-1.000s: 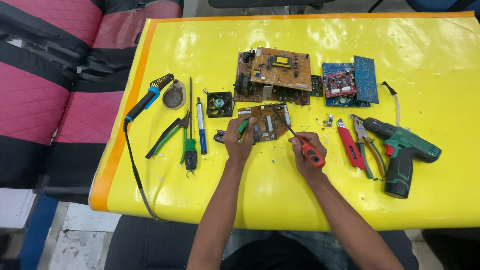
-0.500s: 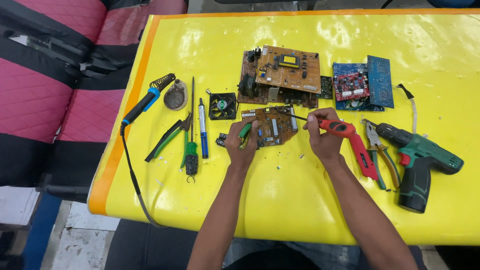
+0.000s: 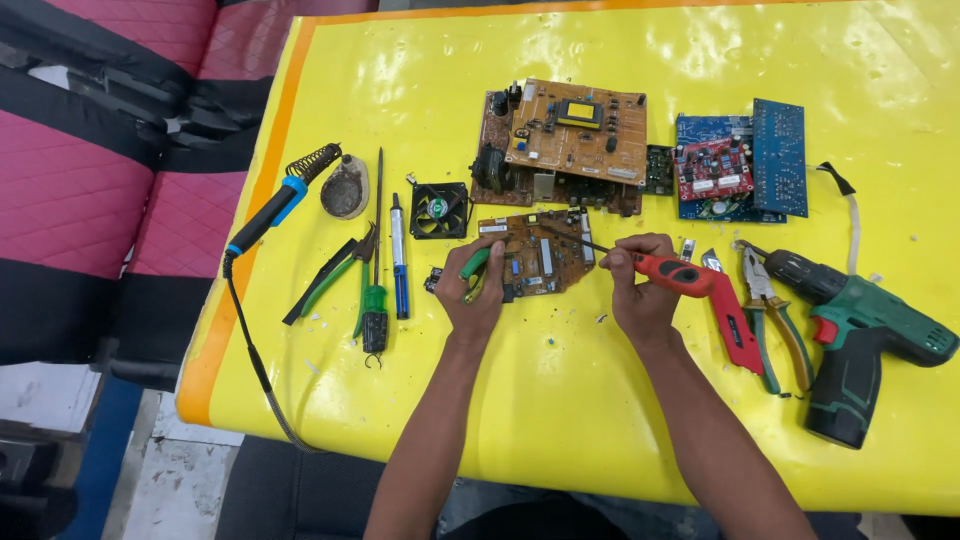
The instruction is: The person uses a screwdriver to work on a small circuit board on a yellow table. They then switch to a utility knife to scrape or cut components on the board while holding a cylindrical object in their other hand.
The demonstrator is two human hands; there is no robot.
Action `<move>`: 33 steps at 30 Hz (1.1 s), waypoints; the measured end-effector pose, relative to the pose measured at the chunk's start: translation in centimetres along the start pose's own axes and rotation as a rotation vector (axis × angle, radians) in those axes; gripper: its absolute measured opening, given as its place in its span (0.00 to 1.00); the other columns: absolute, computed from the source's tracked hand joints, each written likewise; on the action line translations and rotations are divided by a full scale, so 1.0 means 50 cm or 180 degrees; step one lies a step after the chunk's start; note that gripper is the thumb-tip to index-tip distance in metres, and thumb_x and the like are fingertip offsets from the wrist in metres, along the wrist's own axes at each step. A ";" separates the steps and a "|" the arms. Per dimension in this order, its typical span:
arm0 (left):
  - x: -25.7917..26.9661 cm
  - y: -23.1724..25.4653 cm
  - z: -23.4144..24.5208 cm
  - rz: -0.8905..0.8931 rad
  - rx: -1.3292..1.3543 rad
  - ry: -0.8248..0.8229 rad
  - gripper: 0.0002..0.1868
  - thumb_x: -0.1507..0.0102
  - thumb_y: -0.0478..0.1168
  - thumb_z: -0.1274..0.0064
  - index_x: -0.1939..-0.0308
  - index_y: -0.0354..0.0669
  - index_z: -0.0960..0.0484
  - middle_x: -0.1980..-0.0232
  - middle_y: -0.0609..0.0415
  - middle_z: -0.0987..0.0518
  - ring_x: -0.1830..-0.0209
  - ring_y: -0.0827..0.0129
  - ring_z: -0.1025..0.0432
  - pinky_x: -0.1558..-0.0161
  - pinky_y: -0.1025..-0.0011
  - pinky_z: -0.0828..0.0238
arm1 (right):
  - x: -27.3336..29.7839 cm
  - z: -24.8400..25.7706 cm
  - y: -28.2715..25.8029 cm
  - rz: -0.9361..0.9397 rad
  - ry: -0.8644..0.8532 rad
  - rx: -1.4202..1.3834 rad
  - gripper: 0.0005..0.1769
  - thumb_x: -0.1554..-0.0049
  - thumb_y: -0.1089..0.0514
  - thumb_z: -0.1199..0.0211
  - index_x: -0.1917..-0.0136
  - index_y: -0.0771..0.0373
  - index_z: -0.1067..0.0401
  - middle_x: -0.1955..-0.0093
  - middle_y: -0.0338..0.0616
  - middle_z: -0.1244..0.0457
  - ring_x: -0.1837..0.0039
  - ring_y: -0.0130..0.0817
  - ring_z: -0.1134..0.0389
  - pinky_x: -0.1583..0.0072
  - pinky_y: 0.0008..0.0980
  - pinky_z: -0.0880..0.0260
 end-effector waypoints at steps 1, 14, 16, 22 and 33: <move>-0.001 0.003 0.000 0.0001 -0.0002 0.0009 0.06 0.34 0.37 0.35 0.55 0.41 0.13 0.65 0.50 0.18 0.67 0.57 0.19 0.68 0.66 0.19 | 0.002 0.000 0.001 0.0004 -0.0008 -0.0002 0.12 0.32 0.55 0.40 0.47 0.68 0.33 0.62 0.45 0.33 0.59 0.35 0.26 0.51 0.32 0.23; -0.010 -0.012 -0.002 0.0259 0.0376 -0.0056 0.08 0.34 0.37 0.34 0.53 0.42 0.12 0.62 0.50 0.16 0.63 0.59 0.18 0.64 0.69 0.18 | 0.005 -0.001 0.000 -0.0090 -0.0044 -0.0132 0.12 0.30 0.55 0.42 0.45 0.67 0.36 0.58 0.46 0.33 0.56 0.36 0.26 0.50 0.31 0.23; -0.011 -0.019 -0.003 0.0318 0.0419 -0.0054 0.09 0.35 0.38 0.33 0.53 0.42 0.12 0.63 0.51 0.16 0.63 0.61 0.17 0.64 0.70 0.18 | 0.003 -0.002 0.001 -0.0052 -0.0049 -0.0112 0.13 0.30 0.55 0.41 0.44 0.68 0.37 0.58 0.47 0.33 0.56 0.38 0.26 0.51 0.32 0.24; -0.019 0.004 0.005 0.0216 0.0479 -0.0028 0.08 0.34 0.37 0.34 0.52 0.42 0.13 0.62 0.51 0.16 0.63 0.60 0.18 0.62 0.67 0.18 | 0.004 -0.002 0.010 -0.0165 -0.0025 -0.0230 0.13 0.30 0.54 0.41 0.44 0.67 0.37 0.58 0.47 0.34 0.56 0.37 0.26 0.50 0.31 0.23; -0.014 -0.008 0.001 0.0289 0.0358 -0.0138 0.08 0.34 0.38 0.35 0.52 0.43 0.13 0.62 0.51 0.16 0.63 0.59 0.18 0.63 0.67 0.18 | 0.008 0.001 0.002 -0.0029 -0.0089 -0.0222 0.12 0.32 0.56 0.41 0.47 0.68 0.35 0.59 0.46 0.36 0.58 0.39 0.25 0.51 0.34 0.21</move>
Point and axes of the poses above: each hand's wrist, its own x-axis away from the middle knuckle, its own z-axis out of the back of the hand, y = z × x, the point moved 9 cm from there along -x, towards the middle knuckle
